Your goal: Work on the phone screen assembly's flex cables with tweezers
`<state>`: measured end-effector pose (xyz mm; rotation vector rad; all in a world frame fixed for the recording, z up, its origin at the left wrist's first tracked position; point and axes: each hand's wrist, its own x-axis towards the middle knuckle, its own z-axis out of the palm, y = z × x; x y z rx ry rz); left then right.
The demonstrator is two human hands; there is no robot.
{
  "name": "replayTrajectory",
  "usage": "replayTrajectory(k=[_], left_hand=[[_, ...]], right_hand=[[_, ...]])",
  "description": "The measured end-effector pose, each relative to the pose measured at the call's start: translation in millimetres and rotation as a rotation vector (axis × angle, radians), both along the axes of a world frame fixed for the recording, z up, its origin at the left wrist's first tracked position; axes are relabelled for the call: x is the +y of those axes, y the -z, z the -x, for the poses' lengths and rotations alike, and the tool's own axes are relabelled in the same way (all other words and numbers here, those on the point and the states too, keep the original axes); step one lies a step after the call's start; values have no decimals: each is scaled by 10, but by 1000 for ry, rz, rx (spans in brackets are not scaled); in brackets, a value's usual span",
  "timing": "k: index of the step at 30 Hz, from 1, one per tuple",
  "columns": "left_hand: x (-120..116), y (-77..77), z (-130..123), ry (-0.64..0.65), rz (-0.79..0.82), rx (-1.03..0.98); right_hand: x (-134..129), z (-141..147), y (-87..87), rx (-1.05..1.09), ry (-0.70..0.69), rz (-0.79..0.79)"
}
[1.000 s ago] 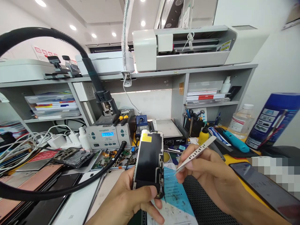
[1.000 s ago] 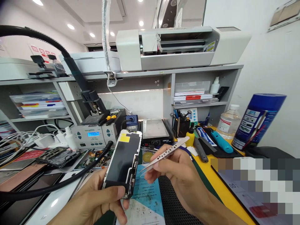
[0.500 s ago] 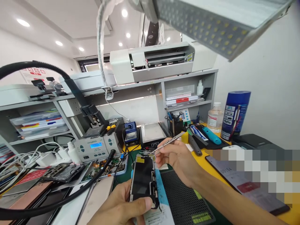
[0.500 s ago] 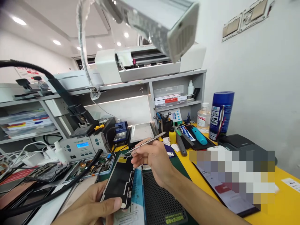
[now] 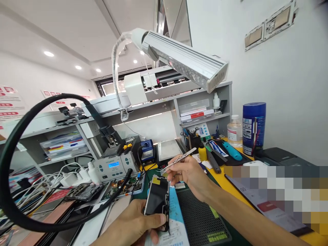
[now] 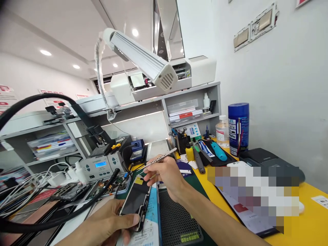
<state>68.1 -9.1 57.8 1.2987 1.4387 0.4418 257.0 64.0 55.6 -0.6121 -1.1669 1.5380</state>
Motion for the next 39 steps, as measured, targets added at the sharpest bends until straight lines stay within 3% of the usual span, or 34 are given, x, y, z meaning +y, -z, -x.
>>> replayTrajectory(k=[7,10,14,16,20,25,33,39], left_hand=[[88,-70,177,103,-69,381],[112,-119,210,137,-185,450],[145,-212,181,59,-474,339],[163,-218,134,27,-527,228],[197,-108,36,-22,-591,74],[206,14,2,-111,-659,65],[152,-92,-20,-137,-716,102],[133,-122,29,-128,-695,125]], right_hand=[[-41,41,-9,-53,9,-33],[-64,41,-13,-58,4,-33],[-100,56,-17,-81,-14,-44],[-113,73,-15,-96,-25,-49],[-121,103,-7,-118,-45,-59],[-114,105,-2,-140,-51,-73],[-112,102,45,-149,-68,-74],[-112,82,-12,-141,-61,-72]])
